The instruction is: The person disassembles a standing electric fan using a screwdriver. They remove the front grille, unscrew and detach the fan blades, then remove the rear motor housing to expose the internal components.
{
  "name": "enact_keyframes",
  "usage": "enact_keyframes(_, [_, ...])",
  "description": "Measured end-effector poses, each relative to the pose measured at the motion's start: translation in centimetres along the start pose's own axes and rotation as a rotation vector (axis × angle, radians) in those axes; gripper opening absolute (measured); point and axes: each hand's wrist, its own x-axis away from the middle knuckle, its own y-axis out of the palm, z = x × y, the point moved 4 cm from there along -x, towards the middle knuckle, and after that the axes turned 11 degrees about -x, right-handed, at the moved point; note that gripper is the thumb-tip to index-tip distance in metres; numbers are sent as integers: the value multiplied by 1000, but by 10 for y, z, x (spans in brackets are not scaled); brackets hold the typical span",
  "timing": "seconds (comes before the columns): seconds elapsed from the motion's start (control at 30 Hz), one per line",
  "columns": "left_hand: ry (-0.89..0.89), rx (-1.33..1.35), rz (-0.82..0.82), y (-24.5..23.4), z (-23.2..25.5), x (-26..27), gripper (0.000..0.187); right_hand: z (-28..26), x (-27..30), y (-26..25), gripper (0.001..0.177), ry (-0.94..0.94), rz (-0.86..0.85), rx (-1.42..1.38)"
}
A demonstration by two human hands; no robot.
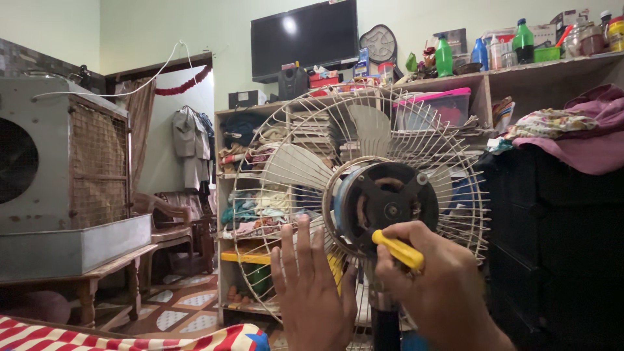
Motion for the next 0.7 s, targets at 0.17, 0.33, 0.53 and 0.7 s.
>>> enact_keyframes(0.17, [-9, 9, -39, 4, 1, -1, 73, 2, -4, -1, 23, 125, -15, -26])
enact_keyframes(0.33, [-10, 17, -48, 1, 2, 0, 79, -2, -2, 2, 23, 88, -28, -7])
enact_keyframes(0.53, [-8, -5, -46, -1, 2, 3, 83, -2, 8, -8, 19, 107, 144, -26])
enact_keyframes(0.7, [42, 20, -23, 3, -3, 8, 82, 17, 21, -29, 14, 363, 291, -203])
